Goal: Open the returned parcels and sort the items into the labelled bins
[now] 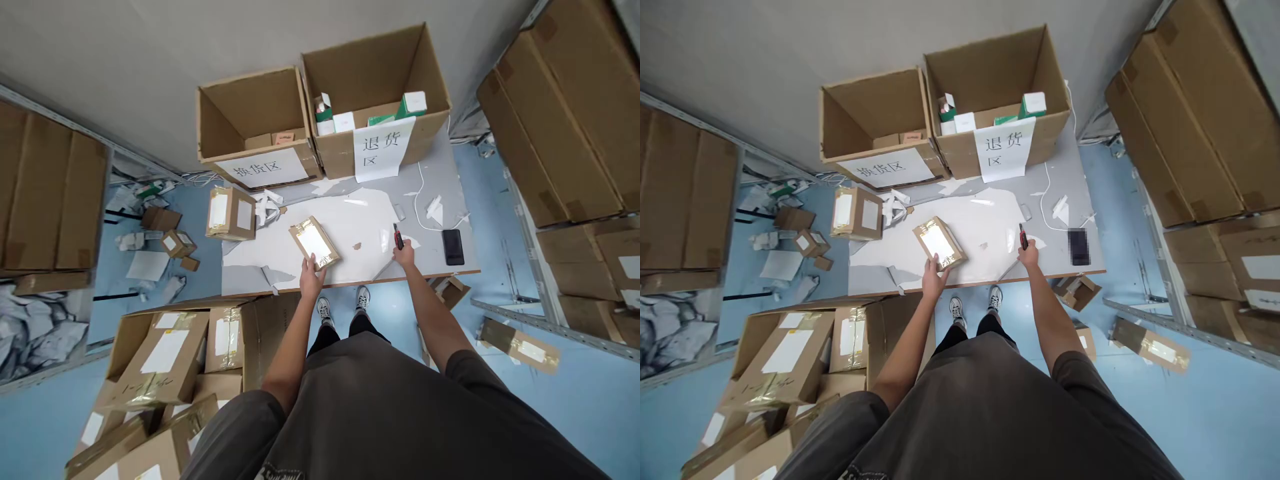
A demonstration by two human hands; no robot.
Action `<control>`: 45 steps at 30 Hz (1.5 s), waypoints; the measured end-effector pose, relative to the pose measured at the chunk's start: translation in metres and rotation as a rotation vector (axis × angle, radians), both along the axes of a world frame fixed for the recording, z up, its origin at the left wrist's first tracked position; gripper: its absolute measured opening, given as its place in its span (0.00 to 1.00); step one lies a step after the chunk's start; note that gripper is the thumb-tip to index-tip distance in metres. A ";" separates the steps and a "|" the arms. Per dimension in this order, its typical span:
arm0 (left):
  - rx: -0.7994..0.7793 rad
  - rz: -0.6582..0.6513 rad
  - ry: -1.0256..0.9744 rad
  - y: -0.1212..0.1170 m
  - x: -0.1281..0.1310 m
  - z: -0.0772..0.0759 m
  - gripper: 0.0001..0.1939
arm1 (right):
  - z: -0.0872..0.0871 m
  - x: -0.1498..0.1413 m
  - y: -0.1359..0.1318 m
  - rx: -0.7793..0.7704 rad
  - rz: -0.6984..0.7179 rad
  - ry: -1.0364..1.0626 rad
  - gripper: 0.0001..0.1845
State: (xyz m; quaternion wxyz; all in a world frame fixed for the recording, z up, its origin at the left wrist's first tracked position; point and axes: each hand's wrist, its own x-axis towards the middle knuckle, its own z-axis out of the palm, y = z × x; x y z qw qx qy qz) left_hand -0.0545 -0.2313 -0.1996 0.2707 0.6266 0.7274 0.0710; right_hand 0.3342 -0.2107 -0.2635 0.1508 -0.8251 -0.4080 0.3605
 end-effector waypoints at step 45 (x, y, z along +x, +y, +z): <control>-0.201 -0.456 -0.052 0.128 -0.082 0.021 0.64 | 0.160 -0.328 0.082 -0.226 0.651 -0.385 0.38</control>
